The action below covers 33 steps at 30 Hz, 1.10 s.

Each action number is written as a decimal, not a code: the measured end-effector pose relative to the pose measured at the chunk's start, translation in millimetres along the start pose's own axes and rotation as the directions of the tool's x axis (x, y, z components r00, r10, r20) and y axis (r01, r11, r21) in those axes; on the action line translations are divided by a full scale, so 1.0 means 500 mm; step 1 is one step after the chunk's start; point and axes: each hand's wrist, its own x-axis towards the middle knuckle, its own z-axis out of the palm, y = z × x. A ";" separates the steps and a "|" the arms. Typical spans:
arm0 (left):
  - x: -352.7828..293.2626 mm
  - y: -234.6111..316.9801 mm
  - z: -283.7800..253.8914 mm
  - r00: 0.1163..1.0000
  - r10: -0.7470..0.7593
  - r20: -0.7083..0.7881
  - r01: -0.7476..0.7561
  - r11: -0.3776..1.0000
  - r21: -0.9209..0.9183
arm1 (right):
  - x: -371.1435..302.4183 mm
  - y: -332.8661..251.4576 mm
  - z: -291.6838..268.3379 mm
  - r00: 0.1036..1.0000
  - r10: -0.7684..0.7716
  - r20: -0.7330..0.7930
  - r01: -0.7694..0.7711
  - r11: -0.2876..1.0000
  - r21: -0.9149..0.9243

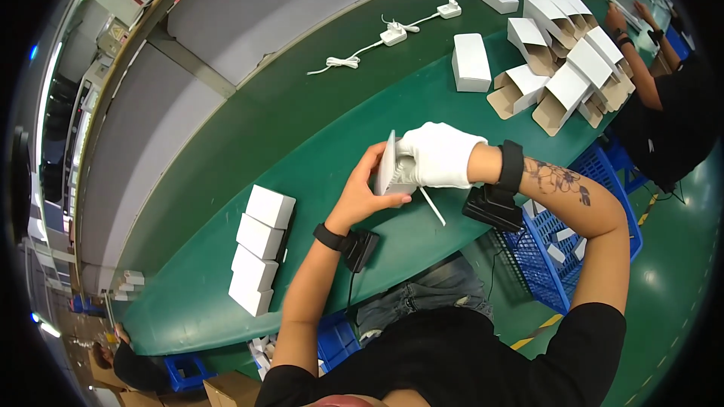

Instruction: The person packages power adapters by hand, placing an adapter into a white box, closing the box flaps, and setting the box on the conveyor belt. This process is repeated for several power adapters and white boxes.

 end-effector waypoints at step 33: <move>-0.002 -0.049 -0.003 0.984 0.100 0.144 -0.043 0.935 -0.352 | -0.033 -0.082 -0.023 0.993 -0.027 -0.112 0.028 1.000 0.004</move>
